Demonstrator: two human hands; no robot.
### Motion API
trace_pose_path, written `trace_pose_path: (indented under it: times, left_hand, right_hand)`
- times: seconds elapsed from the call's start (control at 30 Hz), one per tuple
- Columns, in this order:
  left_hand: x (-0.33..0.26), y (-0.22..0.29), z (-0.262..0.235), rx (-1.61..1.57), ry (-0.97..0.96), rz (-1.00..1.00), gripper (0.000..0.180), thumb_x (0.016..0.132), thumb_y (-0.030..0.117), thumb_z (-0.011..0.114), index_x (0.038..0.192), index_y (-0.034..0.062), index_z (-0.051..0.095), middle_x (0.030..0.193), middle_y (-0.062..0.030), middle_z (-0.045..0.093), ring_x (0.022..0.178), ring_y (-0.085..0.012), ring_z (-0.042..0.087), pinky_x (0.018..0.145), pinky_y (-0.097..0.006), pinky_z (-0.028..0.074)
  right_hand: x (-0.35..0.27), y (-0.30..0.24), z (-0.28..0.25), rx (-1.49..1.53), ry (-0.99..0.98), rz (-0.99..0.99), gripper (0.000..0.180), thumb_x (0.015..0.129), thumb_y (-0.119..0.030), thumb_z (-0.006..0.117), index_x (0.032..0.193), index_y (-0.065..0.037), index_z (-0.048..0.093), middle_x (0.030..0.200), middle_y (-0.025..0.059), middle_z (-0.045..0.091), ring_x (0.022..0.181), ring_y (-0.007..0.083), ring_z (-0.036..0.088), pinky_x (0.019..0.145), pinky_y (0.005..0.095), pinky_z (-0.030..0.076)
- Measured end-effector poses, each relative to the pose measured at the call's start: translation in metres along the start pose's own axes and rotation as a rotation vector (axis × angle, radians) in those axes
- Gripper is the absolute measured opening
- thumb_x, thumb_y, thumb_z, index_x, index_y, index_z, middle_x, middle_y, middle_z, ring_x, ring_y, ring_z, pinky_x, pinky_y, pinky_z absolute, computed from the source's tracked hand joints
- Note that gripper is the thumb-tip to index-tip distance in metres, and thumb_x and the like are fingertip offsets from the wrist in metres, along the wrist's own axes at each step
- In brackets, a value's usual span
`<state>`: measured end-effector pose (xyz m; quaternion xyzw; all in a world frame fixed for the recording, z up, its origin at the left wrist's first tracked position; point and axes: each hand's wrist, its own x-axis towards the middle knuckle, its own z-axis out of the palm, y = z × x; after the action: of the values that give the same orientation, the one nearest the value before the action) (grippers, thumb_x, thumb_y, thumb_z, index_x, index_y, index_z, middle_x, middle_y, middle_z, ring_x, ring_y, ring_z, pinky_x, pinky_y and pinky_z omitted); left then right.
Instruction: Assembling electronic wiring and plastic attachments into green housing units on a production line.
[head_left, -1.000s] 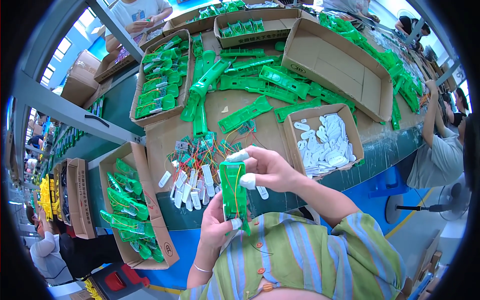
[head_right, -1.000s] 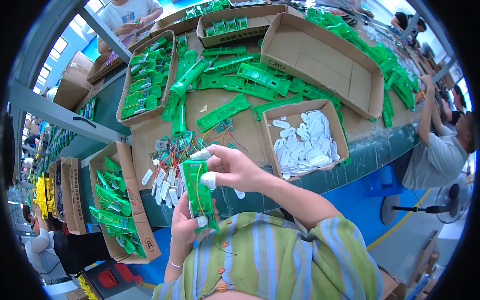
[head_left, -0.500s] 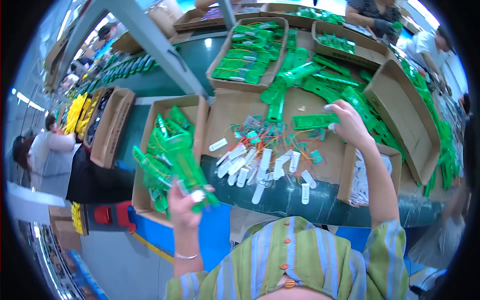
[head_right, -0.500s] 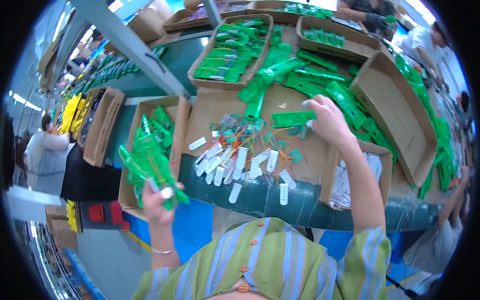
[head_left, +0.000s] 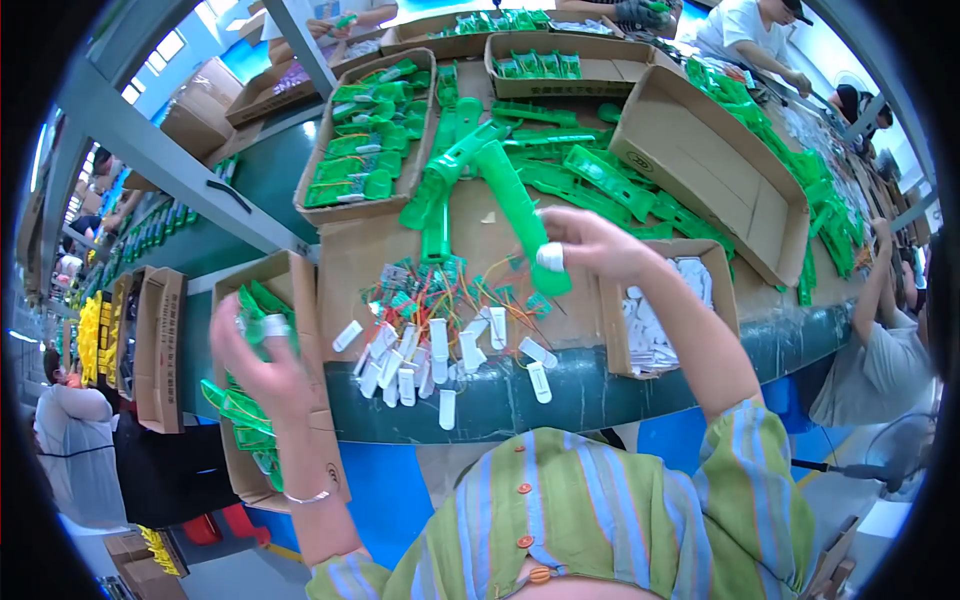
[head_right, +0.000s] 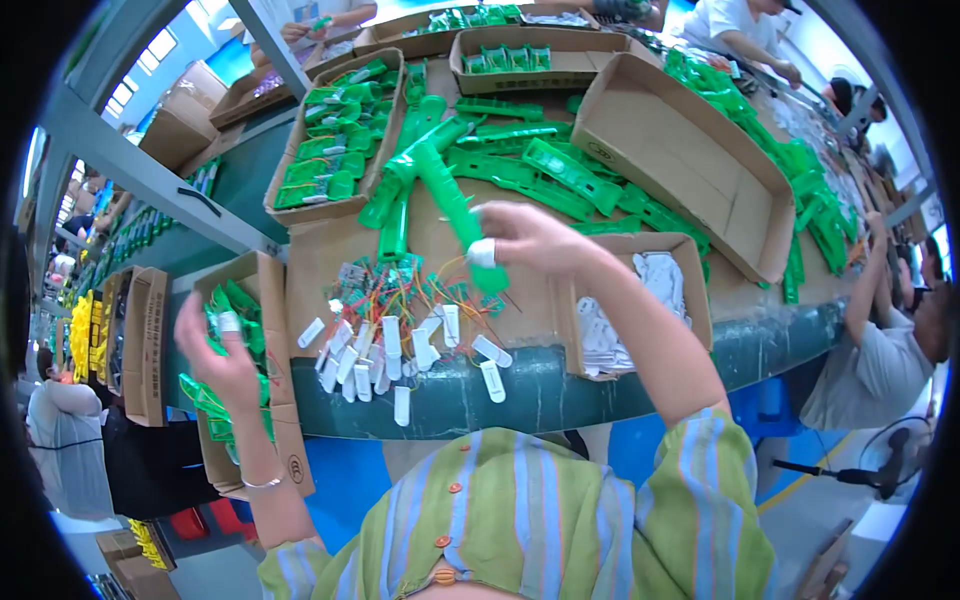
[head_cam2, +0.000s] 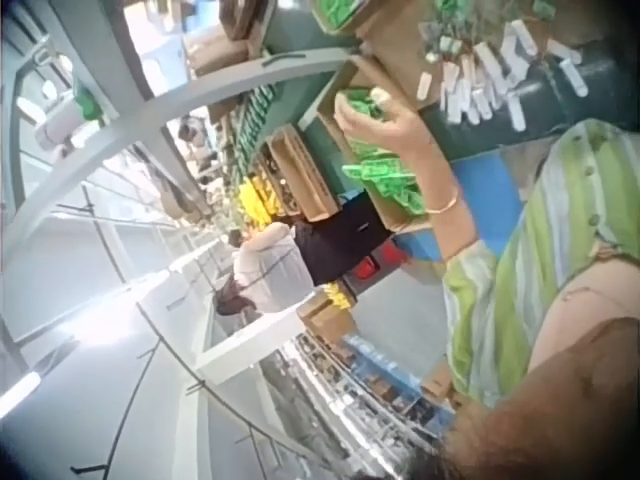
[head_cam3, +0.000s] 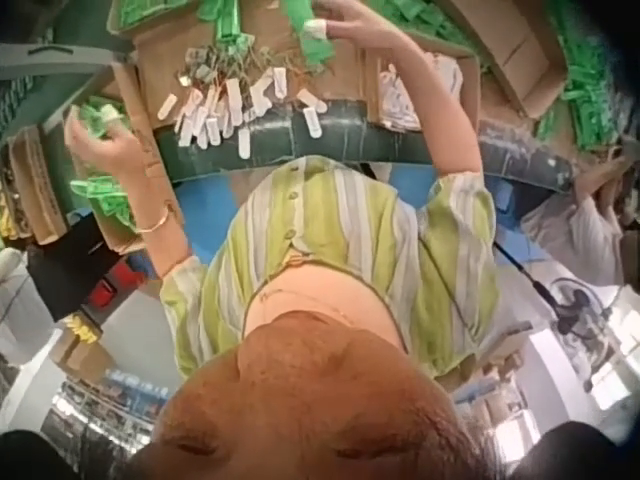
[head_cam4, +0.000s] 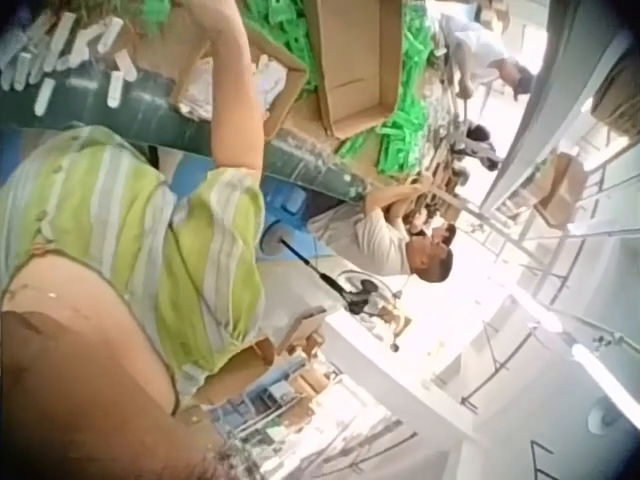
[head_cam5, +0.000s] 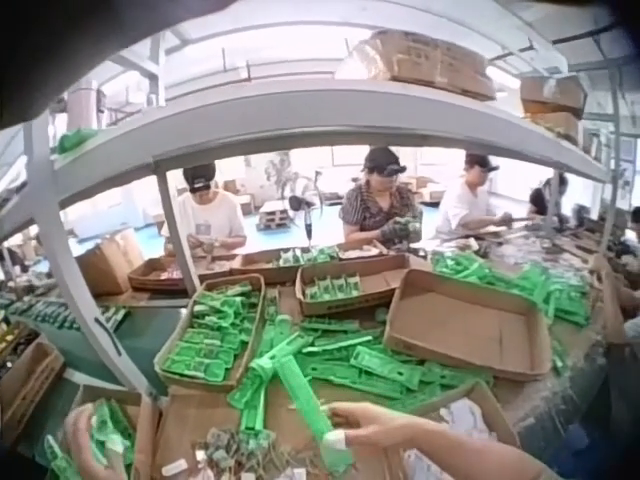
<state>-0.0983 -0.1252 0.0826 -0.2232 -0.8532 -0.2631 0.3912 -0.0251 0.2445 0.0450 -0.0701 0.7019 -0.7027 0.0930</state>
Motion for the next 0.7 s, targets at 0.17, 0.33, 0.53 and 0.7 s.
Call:
trace_pose_path:
  times: [0.17, 0.33, 0.53, 0.7]
  left_hand:
    - [-0.053, 0.152, 0.042, -1.159, -0.872, -0.511, 0.08, 0.065, 0.015, 0.073, 0.129, 0.003, 0.027, 0.126, -0.0156, 0.035, 0.113, -0.0303, 0.043, 0.089, -0.036, 0.042]
    - [-0.086, 0.16, 0.054, -0.96, -0.902, -0.388, 0.07, 0.066, 0.002, 0.065, 0.128, 0.0038, 0.031, 0.105, -0.008, 0.051, 0.093, -0.0158, 0.054, 0.08, -0.028, 0.045]
    - [-0.09, 0.146, 0.038, -1.009, -0.855, -0.652, 0.06, 0.065, 0.003, 0.062, 0.121, 0.0015, 0.04, 0.088, -0.0023, 0.046, 0.075, -0.0093, 0.047, 0.066, -0.023, 0.042]
    - [-0.102, 0.146, 0.048, -0.969, -0.916, -0.627, 0.064, 0.061, 0.003, 0.063, 0.121, -0.0009, 0.039, 0.093, -0.003, 0.048, 0.081, -0.0112, 0.048, 0.071, -0.023, 0.041]
  right_hand:
    - [-0.053, 0.003, 0.073, 0.645, -0.006, -0.026, 0.052, 0.078, -0.014, 0.065, 0.123, -0.001, 0.041, 0.111, 0.0078, 0.053, 0.103, 0.0155, 0.052, 0.087, 0.0315, 0.044]
    - [-0.078, 0.016, 0.093, -0.388, 0.281, -0.152, 0.034, 0.073, -0.005, 0.062, 0.107, -0.004, 0.054, 0.089, 0.0099, 0.054, 0.083, 0.0239, 0.056, 0.074, 0.0337, 0.048]
    - [-0.126, 0.025, 0.0, -1.198, 0.886, -0.031, 0.011, 0.067, -0.004, 0.057, 0.078, -0.003, 0.06, 0.075, 0.0136, 0.059, 0.078, 0.0302, 0.059, 0.068, 0.0394, 0.049]
    - [-0.11, 0.08, -0.04, -1.417, 0.716, 0.147, 0.009, 0.065, -0.006, 0.055, 0.071, -0.004, 0.061, 0.074, 0.0159, 0.062, 0.075, 0.0312, 0.062, 0.063, 0.0401, 0.051]
